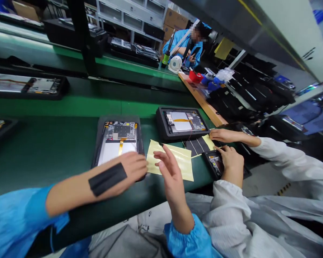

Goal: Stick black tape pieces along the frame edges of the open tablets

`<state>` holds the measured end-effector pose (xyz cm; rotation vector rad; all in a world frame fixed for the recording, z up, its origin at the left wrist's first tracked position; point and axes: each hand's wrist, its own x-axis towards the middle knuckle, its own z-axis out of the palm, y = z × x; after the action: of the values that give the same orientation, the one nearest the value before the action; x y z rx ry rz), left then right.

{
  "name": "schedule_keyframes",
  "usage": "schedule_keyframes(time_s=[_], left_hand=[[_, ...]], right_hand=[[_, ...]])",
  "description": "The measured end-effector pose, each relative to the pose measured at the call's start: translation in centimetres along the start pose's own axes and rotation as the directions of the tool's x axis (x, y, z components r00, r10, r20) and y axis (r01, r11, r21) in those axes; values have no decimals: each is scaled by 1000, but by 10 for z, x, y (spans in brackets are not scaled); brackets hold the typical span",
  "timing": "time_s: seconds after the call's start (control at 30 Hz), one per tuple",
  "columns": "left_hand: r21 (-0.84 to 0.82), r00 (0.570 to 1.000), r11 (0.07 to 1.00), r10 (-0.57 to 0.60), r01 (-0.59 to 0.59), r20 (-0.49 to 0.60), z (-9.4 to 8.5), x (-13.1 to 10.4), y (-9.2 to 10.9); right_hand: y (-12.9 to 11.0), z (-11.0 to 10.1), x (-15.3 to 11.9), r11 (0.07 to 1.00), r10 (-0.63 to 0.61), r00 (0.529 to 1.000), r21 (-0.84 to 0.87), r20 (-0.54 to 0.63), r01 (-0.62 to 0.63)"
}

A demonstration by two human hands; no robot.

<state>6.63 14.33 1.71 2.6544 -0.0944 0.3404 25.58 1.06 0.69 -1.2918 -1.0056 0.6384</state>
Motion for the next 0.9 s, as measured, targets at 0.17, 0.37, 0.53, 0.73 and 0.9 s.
schedule_keyframes(time_s=[0.17,0.37,0.53,0.73,0.9], left_hand=[[-133,990,984,106,-117,-89,-23,21,-77],[-217,989,965,143,-147,-34,-34,29,-103],[-184,973,958,204,-221,-108,-29,38,-112],[-172,983,977,103,-129,-151,-29,43,-100],[-426,977,903,-43,-50,-207,-24,26,-70]], right_hand=[[15,23,-26,976,-27,999,-217,-26,20],[8,33,-43,883,-174,980,-424,100,201],[6,32,-40,800,-253,942,-500,221,332],[11,33,-43,732,-298,925,-565,236,380],[14,33,-46,734,-284,936,-580,209,353]])
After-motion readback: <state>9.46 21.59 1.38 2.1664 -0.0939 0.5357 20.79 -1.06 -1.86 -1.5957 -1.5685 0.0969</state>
